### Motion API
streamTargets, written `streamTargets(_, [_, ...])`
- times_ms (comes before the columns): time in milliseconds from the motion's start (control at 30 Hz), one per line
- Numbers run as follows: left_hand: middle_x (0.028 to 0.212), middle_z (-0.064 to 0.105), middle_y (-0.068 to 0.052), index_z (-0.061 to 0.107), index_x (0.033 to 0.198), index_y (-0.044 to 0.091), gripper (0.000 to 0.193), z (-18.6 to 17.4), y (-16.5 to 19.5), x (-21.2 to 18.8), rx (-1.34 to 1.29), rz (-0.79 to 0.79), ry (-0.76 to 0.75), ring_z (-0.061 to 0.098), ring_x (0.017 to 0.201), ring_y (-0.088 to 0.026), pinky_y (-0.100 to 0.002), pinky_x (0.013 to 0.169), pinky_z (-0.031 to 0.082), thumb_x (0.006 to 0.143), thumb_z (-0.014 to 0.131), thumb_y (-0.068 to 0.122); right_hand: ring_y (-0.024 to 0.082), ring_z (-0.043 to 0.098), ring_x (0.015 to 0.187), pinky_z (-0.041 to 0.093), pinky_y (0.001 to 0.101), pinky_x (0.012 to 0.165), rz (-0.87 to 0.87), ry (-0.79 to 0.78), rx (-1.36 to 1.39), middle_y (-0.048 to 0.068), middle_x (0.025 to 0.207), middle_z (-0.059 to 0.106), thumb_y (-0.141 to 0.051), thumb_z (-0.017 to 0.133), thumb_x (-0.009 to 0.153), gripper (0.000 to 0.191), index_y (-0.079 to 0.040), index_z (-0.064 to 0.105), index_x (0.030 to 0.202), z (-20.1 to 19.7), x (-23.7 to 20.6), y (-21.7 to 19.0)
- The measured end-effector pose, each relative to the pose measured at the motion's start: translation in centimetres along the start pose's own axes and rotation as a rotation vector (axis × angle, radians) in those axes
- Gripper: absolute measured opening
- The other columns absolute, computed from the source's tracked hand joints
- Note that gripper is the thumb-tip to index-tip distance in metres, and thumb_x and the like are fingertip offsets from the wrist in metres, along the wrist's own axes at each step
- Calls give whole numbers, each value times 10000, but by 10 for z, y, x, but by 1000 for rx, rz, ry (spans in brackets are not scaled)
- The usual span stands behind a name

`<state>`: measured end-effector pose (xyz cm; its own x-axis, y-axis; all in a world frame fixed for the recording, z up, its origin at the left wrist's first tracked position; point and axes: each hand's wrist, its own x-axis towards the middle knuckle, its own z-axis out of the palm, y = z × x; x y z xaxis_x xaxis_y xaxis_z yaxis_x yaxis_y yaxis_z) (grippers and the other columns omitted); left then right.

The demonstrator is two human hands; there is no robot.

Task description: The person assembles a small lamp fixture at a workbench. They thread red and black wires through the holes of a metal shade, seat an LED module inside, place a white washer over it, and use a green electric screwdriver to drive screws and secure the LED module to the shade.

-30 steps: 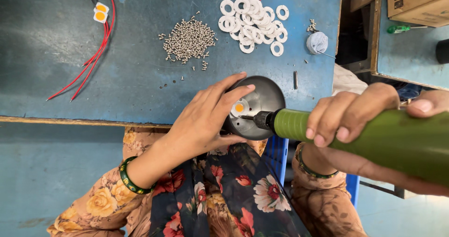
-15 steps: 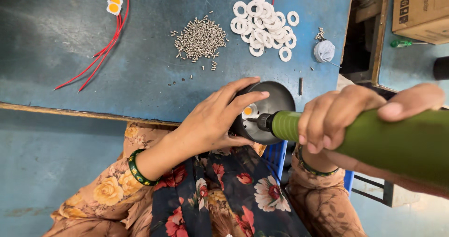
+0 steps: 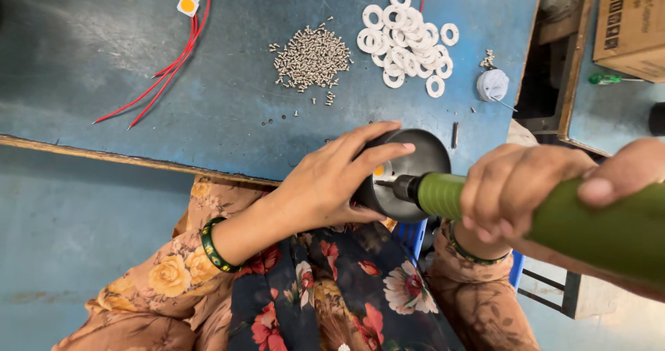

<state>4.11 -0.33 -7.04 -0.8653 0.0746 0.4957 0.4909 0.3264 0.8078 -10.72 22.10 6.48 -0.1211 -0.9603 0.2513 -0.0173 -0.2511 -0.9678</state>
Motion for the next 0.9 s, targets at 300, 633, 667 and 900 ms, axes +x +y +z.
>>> streamTargets(300, [1548, 449, -116, 411, 1504, 192, 1048, 0, 1, 4, -4, -24, -28, 553, 1356, -378, -439, 1018, 548, 609, 951, 260, 194, 715, 628, 659, 371, 540, -222, -10, 25, 89, 797, 651, -406, 371, 1102, 282, -131, 404, 1153, 24, 30, 16])
streamTargets(633, [1556, 432, -113, 386, 1512, 182, 1065, 0, -4, 3, 21, 0, -6, 529, 1374, -381, -465, 1050, 518, 630, 949, 376, 286, 608, 694, 560, 469, 642, -246, 192, 9, 132, 899, 629, -639, 434, 1004, 588, -148, 505, 1319, 20, -2, 7])
streamTargets(667, [1557, 431, -112, 384, 1514, 180, 1065, -1, -4, 2, 26, -2, -13, 527, 1378, -382, -466, 1055, 517, 629, 945, 374, 288, 608, 697, 554, 469, 634, -278, 230, 5, 123, 896, 626, -665, 421, 993, 628, -148, 507, 1338, 15, -8, 5])
streamTargets(900, [1569, 418, -118, 384, 1510, 172, 1038, -5, -2, 0, 46, 4, -27, 522, 1388, -393, -473, 1070, 513, 660, 946, 368, 233, 627, 553, 565, 377, 446, -605, 508, -95, 83, 788, 580, -888, 392, 869, 926, -86, 477, 1324, -8, -36, 41])
